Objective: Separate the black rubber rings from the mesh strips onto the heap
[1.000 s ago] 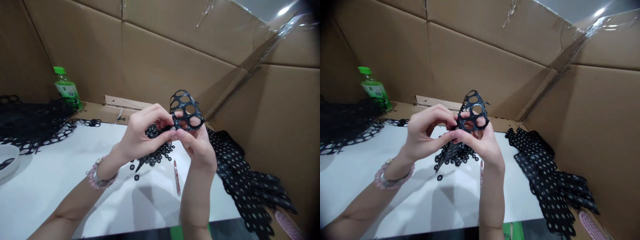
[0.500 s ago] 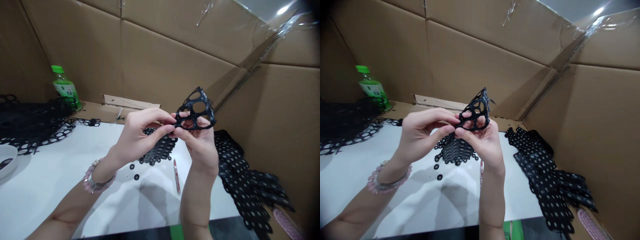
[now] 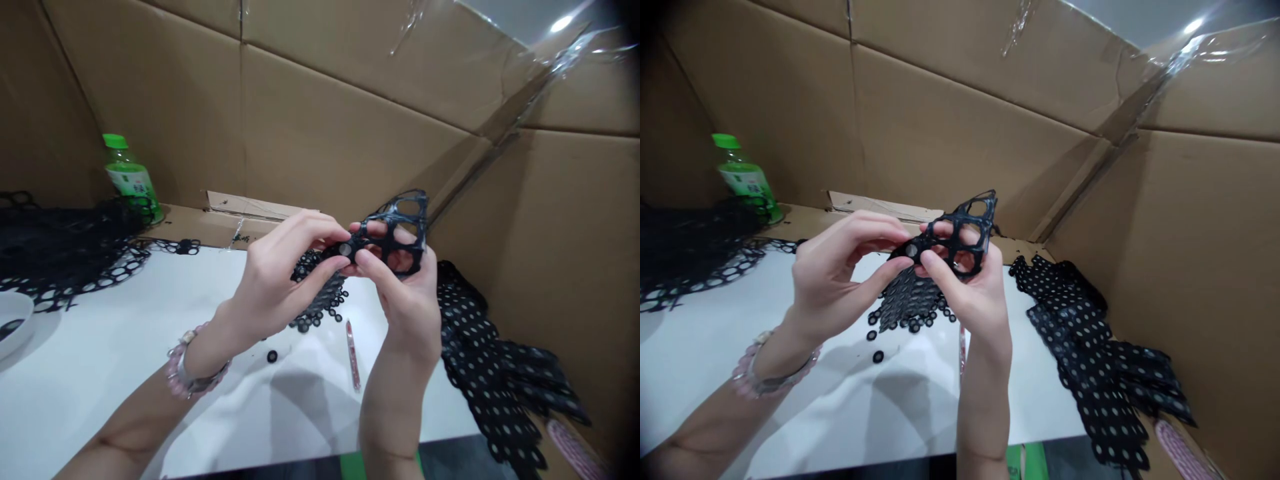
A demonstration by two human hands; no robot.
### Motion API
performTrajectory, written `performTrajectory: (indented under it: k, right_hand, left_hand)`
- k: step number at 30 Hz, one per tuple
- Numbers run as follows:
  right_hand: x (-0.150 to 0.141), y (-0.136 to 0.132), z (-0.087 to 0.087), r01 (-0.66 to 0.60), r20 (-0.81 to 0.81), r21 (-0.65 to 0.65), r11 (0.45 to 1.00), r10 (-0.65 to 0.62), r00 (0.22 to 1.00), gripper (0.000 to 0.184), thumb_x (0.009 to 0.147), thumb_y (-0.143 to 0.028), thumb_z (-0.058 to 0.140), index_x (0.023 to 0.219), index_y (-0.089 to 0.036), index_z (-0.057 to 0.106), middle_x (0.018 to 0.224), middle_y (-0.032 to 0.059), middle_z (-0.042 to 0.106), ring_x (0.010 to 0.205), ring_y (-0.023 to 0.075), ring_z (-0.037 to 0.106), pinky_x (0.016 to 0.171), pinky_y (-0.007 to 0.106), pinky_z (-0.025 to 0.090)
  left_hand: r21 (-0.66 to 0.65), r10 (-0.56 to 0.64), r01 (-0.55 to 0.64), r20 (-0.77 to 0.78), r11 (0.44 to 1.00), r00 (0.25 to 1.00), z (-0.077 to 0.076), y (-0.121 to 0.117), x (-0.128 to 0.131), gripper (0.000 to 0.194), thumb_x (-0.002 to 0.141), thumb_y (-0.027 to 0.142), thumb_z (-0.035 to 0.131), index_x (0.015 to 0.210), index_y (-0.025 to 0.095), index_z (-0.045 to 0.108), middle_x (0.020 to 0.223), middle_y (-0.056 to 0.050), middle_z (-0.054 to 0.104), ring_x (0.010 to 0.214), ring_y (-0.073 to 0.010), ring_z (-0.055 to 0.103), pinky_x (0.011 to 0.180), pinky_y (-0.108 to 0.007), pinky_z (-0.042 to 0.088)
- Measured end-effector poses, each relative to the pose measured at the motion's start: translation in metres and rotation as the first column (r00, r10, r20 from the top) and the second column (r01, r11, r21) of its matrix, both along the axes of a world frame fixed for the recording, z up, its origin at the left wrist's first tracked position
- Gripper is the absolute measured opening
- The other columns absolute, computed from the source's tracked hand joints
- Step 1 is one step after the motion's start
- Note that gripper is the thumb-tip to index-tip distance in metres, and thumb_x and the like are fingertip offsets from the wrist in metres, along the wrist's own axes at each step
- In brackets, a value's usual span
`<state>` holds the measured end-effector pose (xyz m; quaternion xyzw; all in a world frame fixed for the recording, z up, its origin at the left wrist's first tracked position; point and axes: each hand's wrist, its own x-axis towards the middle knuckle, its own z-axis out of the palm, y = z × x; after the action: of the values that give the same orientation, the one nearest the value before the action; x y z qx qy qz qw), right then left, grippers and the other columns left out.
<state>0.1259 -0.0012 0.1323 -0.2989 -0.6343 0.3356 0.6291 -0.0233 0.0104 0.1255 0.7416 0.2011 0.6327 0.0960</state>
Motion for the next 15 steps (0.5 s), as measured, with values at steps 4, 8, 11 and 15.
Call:
performTrajectory:
  k: [4,8,11,15]
  right_hand:
    - [-0.005,-0.003,-0.002,0.084,0.003,0.064,0.994,-0.084,0.996,0.021,0.073,-0.019,0.065,0.091,-0.028,0.060,0.093,-0.0020,0.066,0.084,0.0171,0.064,0.059,0.027,0.058]
    - [-0.010,-0.008,-0.002,0.145,0.008,0.088,0.986,-0.146,0.989,0.024,0.072,-0.014,0.065,0.091,-0.027,0.060,0.090,-0.0018,0.066,0.084,0.0164,0.064,0.064,0.026,0.057]
    - [-0.012,-0.008,-0.001,0.120,0.029,0.060,0.991,-0.122,0.992,0.023,0.071,-0.014,0.066,0.090,-0.027,0.061,0.089,-0.0014,0.066,0.078,0.0163,0.064,0.066,0.029,0.057]
    - [-0.014,-0.010,-0.001,0.133,0.017,0.027,0.991,-0.133,0.991,0.021,0.072,-0.018,0.066,0.090,-0.028,0.060,0.089,0.0008,0.065,0.074,0.0182,0.064,0.066,0.034,0.057]
  left_hand:
    - [-0.013,0.005,-0.005,-0.018,1.000,1.000,0.001,-0.001,-0.001,0.016,0.077,0.021,0.063,0.092,0.018,0.059,0.089,-0.005,0.062,0.082,-0.0156,0.060,0.069,-0.027,0.054]
    - [-0.044,0.037,-0.037,-0.011,0.998,0.999,0.002,0.000,-0.003,0.021,0.070,0.028,0.069,0.086,0.018,0.061,0.086,-0.005,0.063,0.078,-0.0169,0.061,0.067,-0.029,0.055]
    - [-0.043,0.059,-0.060,-0.043,0.997,0.997,0.002,0.002,-0.005,0.013,0.074,0.026,0.065,0.085,0.020,0.062,0.086,-0.004,0.064,0.078,-0.0166,0.062,0.068,-0.030,0.055]
    - [0.025,0.085,-0.083,-0.078,0.996,0.993,-0.003,0.003,-0.002,0.009,0.082,0.020,0.056,0.090,0.021,0.060,0.091,-0.002,0.066,0.082,-0.0148,0.063,0.074,-0.028,0.054]
